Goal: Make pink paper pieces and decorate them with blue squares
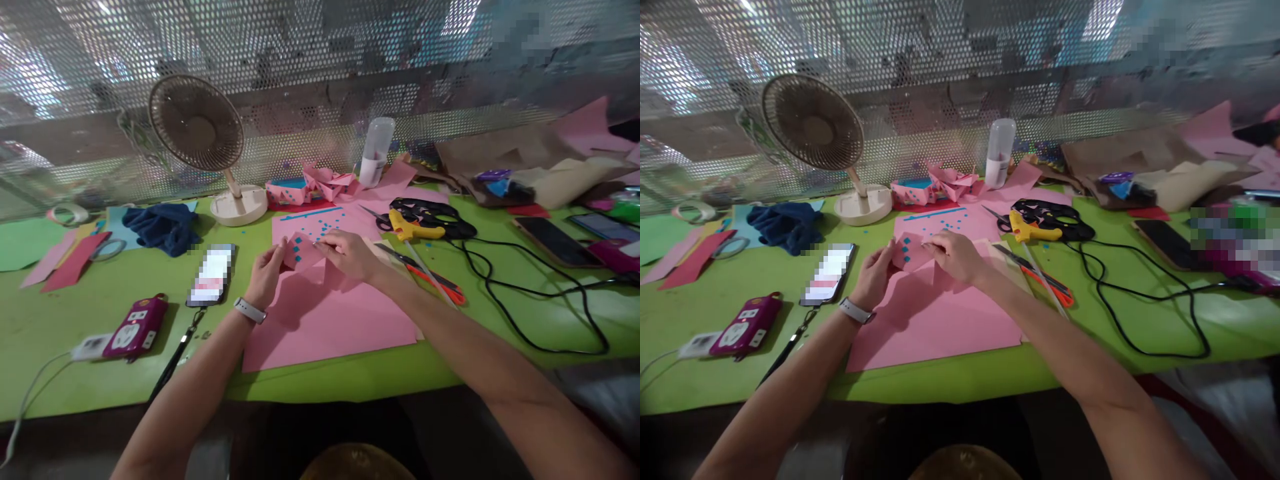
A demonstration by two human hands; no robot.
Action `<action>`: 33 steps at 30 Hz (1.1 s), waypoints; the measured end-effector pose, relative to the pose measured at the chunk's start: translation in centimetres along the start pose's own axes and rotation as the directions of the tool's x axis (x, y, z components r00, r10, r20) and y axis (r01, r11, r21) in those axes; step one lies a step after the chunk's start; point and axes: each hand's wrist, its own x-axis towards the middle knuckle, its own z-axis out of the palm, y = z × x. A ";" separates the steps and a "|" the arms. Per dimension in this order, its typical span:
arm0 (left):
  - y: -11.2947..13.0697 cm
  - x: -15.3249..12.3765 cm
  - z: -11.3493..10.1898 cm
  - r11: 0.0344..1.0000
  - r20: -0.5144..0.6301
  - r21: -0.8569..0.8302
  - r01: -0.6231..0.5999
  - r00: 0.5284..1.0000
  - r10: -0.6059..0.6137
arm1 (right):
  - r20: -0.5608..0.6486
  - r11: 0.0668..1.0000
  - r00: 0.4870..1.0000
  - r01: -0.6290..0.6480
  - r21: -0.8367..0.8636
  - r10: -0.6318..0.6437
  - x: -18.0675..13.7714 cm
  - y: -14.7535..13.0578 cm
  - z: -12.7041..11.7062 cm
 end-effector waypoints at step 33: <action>-0.9 -1.7 2.0 0.999 0.184 0.011 -0.043 0.982 0.040 | 0.118 0.818 0.993 0.050 -0.573 0.023 -1.0 -2.7 1.9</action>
